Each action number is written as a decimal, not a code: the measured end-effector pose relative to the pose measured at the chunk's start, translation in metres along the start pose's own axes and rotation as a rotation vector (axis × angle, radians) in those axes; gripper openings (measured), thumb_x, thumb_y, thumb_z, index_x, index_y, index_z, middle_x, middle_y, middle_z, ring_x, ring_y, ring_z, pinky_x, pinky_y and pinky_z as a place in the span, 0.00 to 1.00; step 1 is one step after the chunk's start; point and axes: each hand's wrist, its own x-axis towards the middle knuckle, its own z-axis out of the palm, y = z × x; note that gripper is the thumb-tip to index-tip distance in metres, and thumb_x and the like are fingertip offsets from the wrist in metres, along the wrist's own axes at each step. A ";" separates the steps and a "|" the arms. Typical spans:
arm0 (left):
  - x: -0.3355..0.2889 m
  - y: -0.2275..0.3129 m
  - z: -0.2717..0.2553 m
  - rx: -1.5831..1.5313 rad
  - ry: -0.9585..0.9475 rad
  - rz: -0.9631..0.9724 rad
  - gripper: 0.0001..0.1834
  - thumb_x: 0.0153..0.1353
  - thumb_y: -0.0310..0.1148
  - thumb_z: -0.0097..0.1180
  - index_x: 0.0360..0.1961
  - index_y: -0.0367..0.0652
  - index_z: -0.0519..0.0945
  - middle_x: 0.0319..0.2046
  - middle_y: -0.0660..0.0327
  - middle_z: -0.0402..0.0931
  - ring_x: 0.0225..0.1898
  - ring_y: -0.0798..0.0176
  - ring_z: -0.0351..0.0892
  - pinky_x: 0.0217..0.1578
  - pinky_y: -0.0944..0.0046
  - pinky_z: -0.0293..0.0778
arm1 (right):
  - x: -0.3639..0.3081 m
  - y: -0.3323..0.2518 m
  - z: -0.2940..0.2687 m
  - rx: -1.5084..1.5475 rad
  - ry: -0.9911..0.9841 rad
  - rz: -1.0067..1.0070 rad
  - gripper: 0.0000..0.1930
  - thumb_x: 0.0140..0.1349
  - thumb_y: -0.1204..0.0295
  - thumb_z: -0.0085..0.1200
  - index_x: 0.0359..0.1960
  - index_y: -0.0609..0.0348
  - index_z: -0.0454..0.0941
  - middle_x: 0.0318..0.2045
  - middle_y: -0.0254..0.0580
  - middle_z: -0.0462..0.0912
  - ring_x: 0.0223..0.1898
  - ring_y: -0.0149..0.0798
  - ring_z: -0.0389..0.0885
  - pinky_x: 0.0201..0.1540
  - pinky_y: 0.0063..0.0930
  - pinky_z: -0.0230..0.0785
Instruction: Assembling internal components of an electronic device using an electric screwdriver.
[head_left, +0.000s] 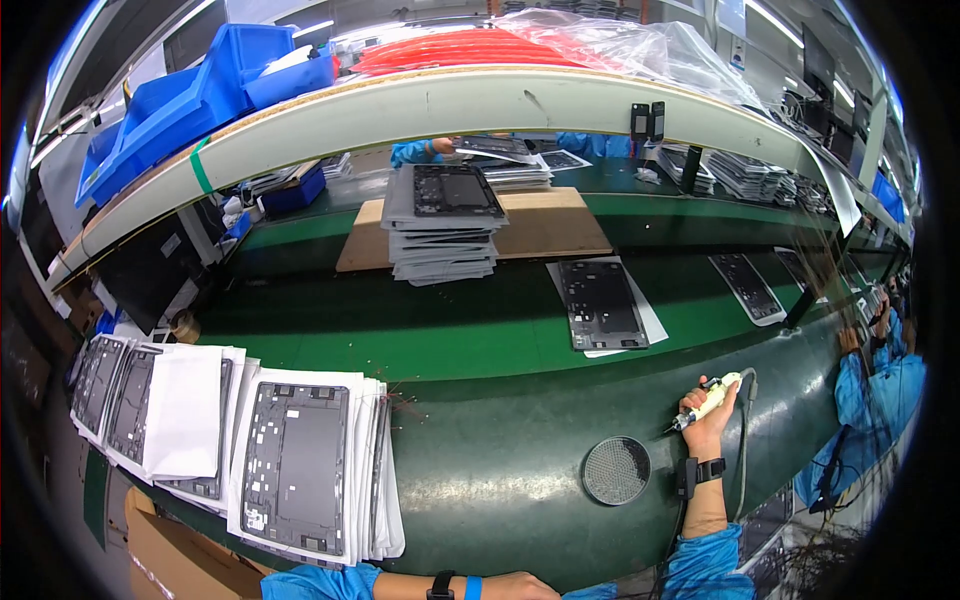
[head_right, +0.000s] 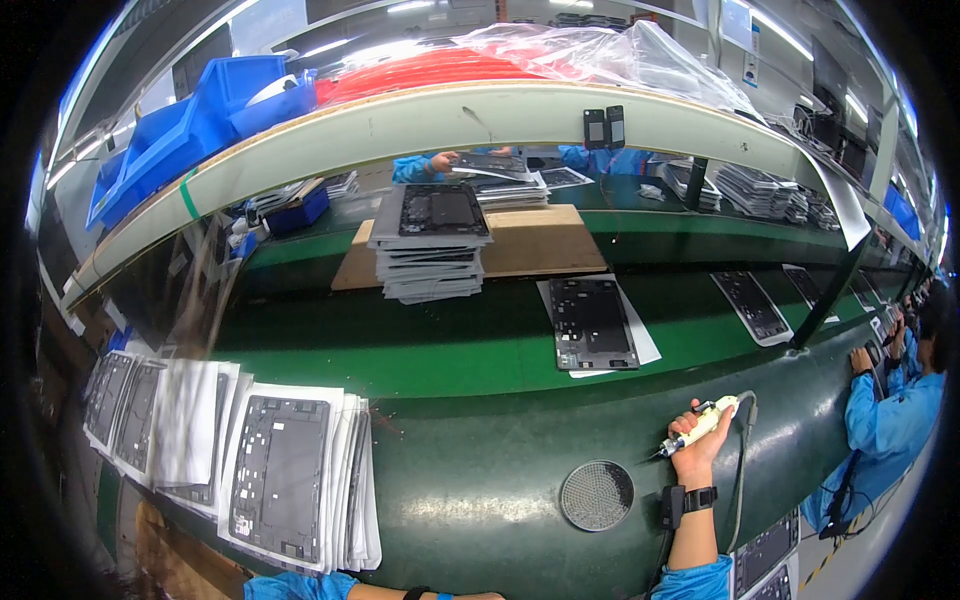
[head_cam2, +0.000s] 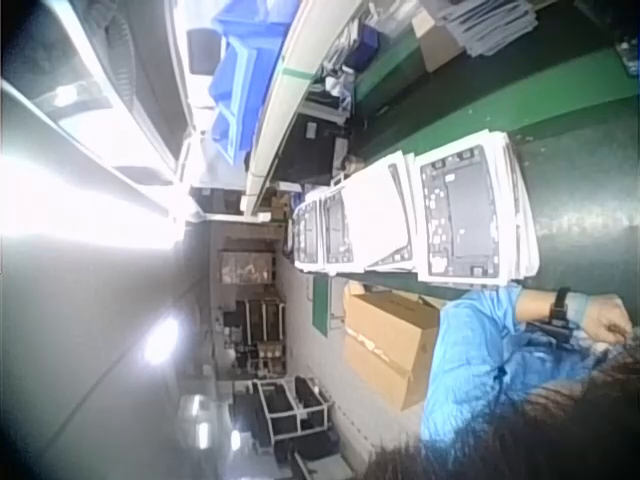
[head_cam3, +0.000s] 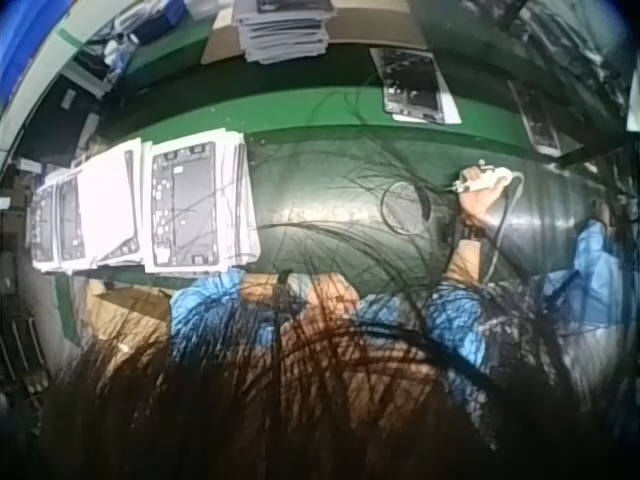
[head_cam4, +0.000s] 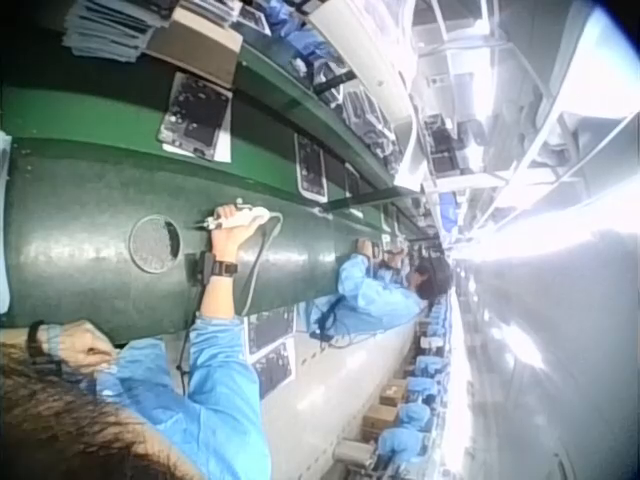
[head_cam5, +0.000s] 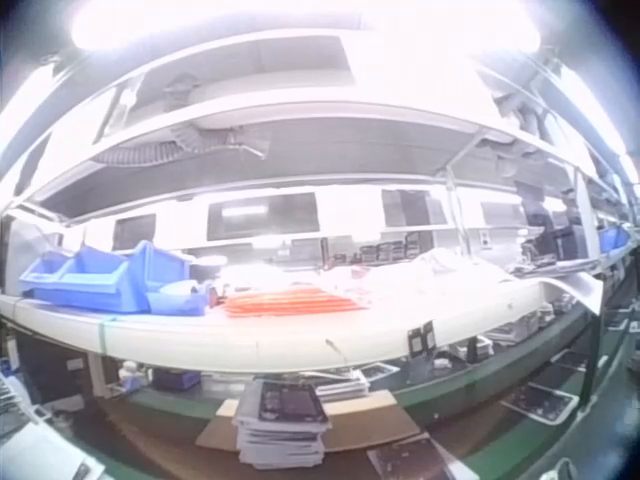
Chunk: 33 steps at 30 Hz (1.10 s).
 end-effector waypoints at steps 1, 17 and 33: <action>0.000 0.001 0.000 0.028 -0.002 0.009 0.14 0.63 0.25 0.54 0.48 0.28 0.77 0.38 0.52 0.81 0.37 0.64 0.81 0.35 0.67 0.78 | 0.000 0.000 0.001 0.008 0.004 0.003 0.35 0.60 0.35 0.43 0.34 0.63 0.73 0.14 0.29 0.59 0.16 0.27 0.56 0.21 0.23 0.54; -0.002 0.004 0.002 0.007 0.018 -0.091 0.15 0.66 0.25 0.51 0.51 0.27 0.74 0.40 0.48 0.80 0.41 0.62 0.80 0.39 0.66 0.78 | -0.005 0.002 0.009 0.002 0.016 0.001 0.34 0.61 0.37 0.45 0.33 0.63 0.74 0.14 0.28 0.59 0.16 0.27 0.57 0.20 0.22 0.56; -0.005 0.066 -0.005 0.300 -0.052 -0.010 0.15 0.66 0.26 0.53 0.52 0.29 0.75 0.43 0.50 0.81 0.44 0.64 0.80 0.42 0.68 0.77 | 0.000 0.001 0.005 -0.010 -0.008 0.006 0.35 0.60 0.35 0.43 0.34 0.63 0.73 0.14 0.29 0.59 0.17 0.27 0.56 0.21 0.22 0.54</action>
